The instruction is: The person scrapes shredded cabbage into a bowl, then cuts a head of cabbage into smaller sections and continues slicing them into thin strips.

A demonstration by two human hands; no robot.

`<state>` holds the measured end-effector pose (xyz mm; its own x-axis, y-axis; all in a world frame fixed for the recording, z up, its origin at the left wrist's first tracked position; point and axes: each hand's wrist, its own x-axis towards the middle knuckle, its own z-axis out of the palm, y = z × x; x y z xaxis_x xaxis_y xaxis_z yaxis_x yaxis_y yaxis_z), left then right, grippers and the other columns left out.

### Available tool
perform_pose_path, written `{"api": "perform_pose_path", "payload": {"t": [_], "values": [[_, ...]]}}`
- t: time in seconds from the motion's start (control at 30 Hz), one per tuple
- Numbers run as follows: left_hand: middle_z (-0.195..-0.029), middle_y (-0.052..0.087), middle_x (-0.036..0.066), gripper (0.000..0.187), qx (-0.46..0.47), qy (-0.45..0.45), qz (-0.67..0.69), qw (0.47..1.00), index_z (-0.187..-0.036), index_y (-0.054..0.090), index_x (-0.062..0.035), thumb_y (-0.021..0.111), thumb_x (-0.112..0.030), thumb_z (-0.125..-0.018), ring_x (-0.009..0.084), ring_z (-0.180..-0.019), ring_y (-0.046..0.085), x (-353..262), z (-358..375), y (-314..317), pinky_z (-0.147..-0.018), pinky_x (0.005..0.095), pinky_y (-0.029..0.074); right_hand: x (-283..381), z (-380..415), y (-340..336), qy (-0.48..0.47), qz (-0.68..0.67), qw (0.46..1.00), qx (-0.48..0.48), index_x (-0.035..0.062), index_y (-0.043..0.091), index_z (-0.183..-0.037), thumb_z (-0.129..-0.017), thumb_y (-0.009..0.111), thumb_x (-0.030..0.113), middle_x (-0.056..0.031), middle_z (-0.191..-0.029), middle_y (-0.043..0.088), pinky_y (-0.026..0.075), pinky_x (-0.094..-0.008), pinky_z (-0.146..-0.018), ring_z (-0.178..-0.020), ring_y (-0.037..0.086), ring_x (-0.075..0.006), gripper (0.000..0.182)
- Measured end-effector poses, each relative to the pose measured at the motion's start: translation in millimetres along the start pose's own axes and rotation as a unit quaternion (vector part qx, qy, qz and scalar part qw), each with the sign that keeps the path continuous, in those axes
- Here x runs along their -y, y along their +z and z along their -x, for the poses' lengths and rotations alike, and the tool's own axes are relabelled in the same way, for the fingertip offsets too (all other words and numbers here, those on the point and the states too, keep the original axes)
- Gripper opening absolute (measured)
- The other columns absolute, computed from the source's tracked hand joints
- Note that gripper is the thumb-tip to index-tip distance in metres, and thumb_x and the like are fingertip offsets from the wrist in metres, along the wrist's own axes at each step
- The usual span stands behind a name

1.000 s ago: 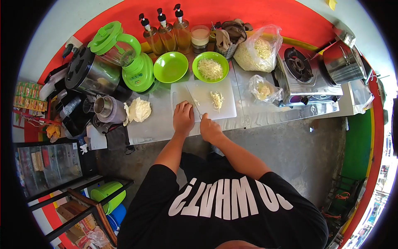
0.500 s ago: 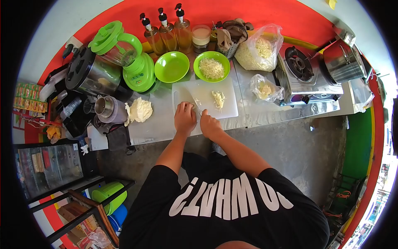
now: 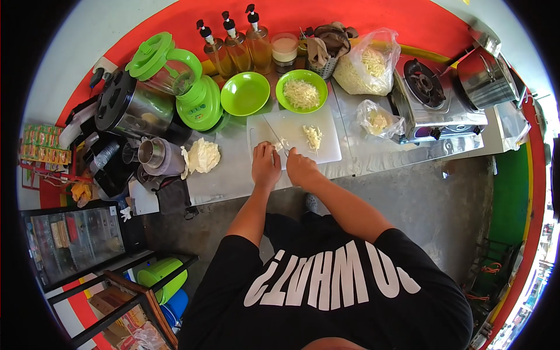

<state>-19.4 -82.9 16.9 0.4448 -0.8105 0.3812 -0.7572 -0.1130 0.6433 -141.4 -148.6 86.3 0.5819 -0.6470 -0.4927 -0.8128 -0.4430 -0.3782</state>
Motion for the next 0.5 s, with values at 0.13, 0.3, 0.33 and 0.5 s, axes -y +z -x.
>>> {"api": "perform_pose_path", "payload": {"t": [0.13,0.3,0.33,0.5], "values": [[-0.112,0.060,0.012,0.008,-0.001,0.003,0.005,1.000,-0.098,0.058,-0.0041,0.058,-0.003,-0.090,0.0357,-0.108,0.057,2.1,-0.4,2.1,-0.090,0.0449,0.048,-1.0,12.2,11.8,0.015,-0.006,1.000,0.012,-0.0045,0.044,-0.116,-0.090,0.064,0.005,-0.0291,-0.103,0.072,0.060,-0.0461,-0.084,-0.099,0.073,-0.0424,0.035],[-0.111,0.060,0.012,0.009,-0.007,-0.002,-0.001,1.000,-0.099,0.057,-0.0040,0.058,-0.003,-0.090,0.0363,-0.108,0.057,0.2,-0.4,2.2,-0.090,0.0448,0.048,-1.2,-5.9,18.0,0.018,-0.034,0.999,-0.017,-0.0045,0.044,-0.117,-0.087,0.068,0.006,-0.0286,-0.107,0.071,0.060,-0.0459,-0.086,-0.101,0.073,-0.0424,0.040],[-0.112,0.060,0.012,0.011,-0.002,-0.001,-0.007,1.000,-0.101,0.057,-0.0048,0.058,-0.004,-0.091,0.0357,-0.108,0.057,1.8,-0.4,2.9,-0.090,0.0453,0.049,0.6,-5.5,12.7,0.019,-0.037,0.999,-0.017,-0.0045,0.044,-0.117,-0.087,0.068,0.006,-0.0286,-0.107,0.071,0.060,-0.0459,-0.086,-0.101,0.073,-0.0424,0.040],[-0.114,0.060,0.011,0.016,0.006,-0.013,-0.031,0.999,-0.107,0.057,-0.0057,0.058,-0.006,-0.091,0.0351,-0.108,0.057,-3.5,-0.8,-0.2,-0.090,0.0455,0.049,6.5,14.5,2.7,0.024,-0.036,0.999,0.024,-0.0055,0.043,-0.116,-0.089,0.062,0.002,-0.0329,-0.103,0.070,0.057,-0.0494,-0.089,-0.102,0.071,-0.0457,0.034]]}}
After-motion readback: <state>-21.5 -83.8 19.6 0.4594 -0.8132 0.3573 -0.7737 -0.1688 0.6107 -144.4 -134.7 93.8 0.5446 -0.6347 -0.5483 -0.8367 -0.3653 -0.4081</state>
